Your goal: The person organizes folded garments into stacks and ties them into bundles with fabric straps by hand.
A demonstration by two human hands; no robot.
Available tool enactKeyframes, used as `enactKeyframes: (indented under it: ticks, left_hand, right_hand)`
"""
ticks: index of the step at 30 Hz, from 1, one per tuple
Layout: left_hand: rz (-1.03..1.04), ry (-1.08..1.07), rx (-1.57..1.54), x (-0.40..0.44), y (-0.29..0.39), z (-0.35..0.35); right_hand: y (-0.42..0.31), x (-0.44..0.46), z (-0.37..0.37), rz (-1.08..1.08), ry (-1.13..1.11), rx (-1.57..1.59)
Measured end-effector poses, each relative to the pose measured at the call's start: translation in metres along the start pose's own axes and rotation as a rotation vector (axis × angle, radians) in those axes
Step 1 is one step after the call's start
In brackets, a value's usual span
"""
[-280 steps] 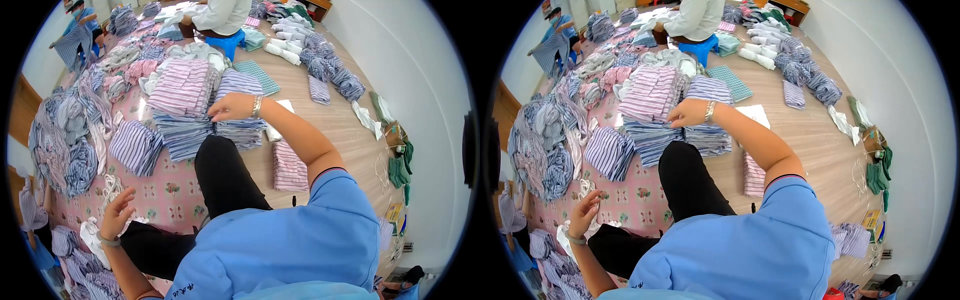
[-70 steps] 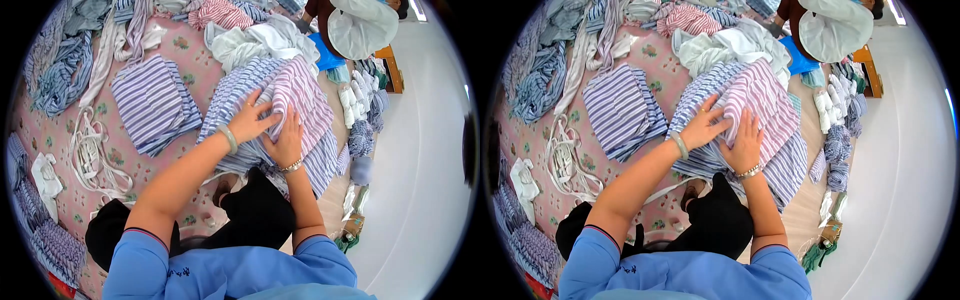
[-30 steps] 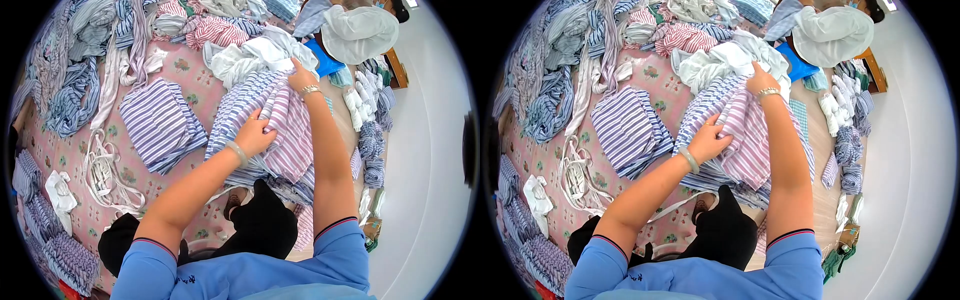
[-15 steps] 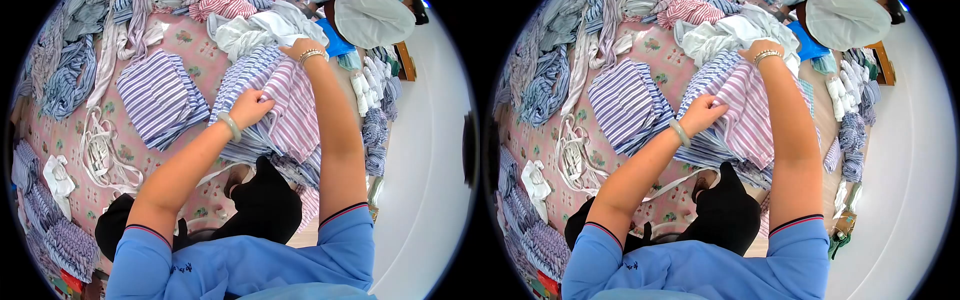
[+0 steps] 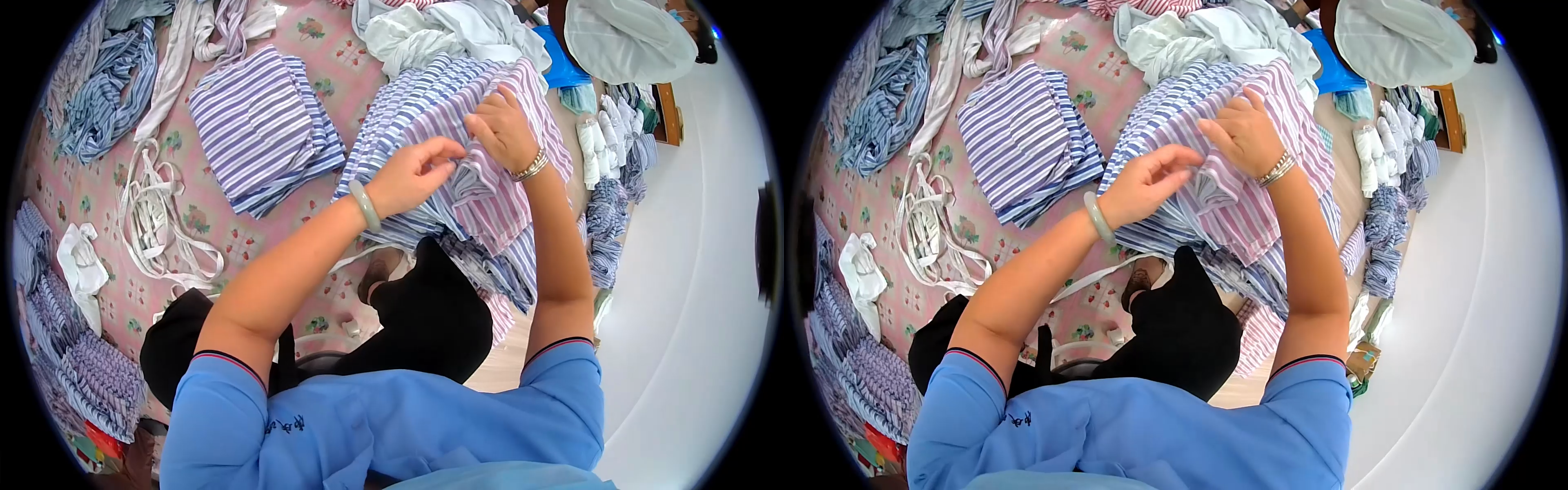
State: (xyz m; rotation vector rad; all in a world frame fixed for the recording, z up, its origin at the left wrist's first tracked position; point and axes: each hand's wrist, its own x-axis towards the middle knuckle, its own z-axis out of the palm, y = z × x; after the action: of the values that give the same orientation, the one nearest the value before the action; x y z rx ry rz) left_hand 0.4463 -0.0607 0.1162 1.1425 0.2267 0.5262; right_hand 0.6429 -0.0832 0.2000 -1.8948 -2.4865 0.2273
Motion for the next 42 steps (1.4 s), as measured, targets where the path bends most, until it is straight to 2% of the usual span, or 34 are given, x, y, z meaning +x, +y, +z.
enactKeyframes:
  ticks: [1, 2, 4, 6, 8, 12, 13, 14, 16, 18, 20, 22, 24, 26, 28, 29, 31, 34, 37, 42]
  left_hand:
    - [0.004, 0.062, 0.234, -0.003, 0.005, -0.007]
    - [0.004, 0.063, 0.232, -0.003, 0.002, -0.016]
    - [0.419, 0.566, 1.029, 0.0, -0.01, -0.03]
    - [0.348, 0.644, 0.941, -0.001, -0.026, -0.031]
    - [0.037, 0.422, 0.719, -0.004, -0.029, -0.033]
    - [0.088, 0.434, 0.722, 0.004, -0.016, -0.023]
    - [0.194, 0.455, 0.626, 0.008, -0.018, -0.017]
    - [0.193, 0.458, 0.624, 0.011, -0.015, -0.01]
    - [0.328, 0.408, 0.557, 0.012, -0.008, 0.005]
    - [0.301, 0.367, 0.492, 0.011, 0.001, 0.011]
    - [0.311, 0.244, 0.497, 0.009, -0.001, 0.008]
    - [0.307, 0.251, 0.508, 0.01, -0.011, -0.001]
    - [0.145, 0.264, 0.424, 0.008, -0.016, -0.007]
    - [0.149, 0.264, 0.379, 0.006, -0.027, -0.007]
    - [0.06, 0.315, 0.094, 0.004, -0.037, -0.003]
    - [0.06, 0.314, 0.092, 0.004, -0.042, -0.003]
    - [0.029, 0.279, -0.145, 0.006, -0.044, -0.004]
    - [0.0, 0.253, -0.251, 0.005, -0.038, 0.003]
    - [0.016, 0.26, -0.277, 0.005, -0.035, 0.008]
    - [-0.01, 0.265, -0.265, 0.004, -0.031, 0.009]
  right_hand:
    - [0.004, -0.006, 0.003, 0.017, 0.088, 0.093]
    - [0.005, -0.009, 0.004, 0.036, 0.179, 0.186]
    - [0.002, -0.014, 0.004, 0.045, 0.257, 0.214]
    - [0.001, -0.015, 0.005, 0.061, 0.35, 0.294]
    - [0.003, -0.016, 0.01, 0.052, 0.363, 0.301]
    - [0.003, -0.014, 0.013, 0.036, 0.332, 0.272]
    - [-0.004, -0.011, 0.011, 0.035, 0.328, 0.273]
    - [-0.016, -0.005, 0.006, 0.043, 0.279, 0.209]
    - [-0.022, -0.002, 0.003, 0.05, 0.23, 0.146]
    - [-0.021, -0.003, 0.004, -0.07, 0.139, 0.056]
    - [-0.017, -0.007, 0.004, -0.053, 0.117, 0.06]
    - [-0.015, -0.013, 0.008, 0.011, 0.198, 0.114]
    - [-0.015, -0.016, 0.016, 0.016, 0.255, 0.127]
    - [-0.014, -0.018, 0.021, 0.034, 0.354, 0.218]
    - [-0.013, -0.019, 0.024, 0.032, 0.411, 0.266]
    - [-0.012, -0.021, 0.026, 0.026, 0.433, 0.276]
    - [-0.011, -0.021, 0.026, 0.019, 0.452, 0.282]
    - [-0.012, -0.023, 0.024, 0.037, 0.417, 0.235]
    - [-0.012, -0.024, 0.023, 0.058, 0.385, 0.237]
    - [-0.013, -0.028, 0.029, 0.102, 0.507, 0.31]
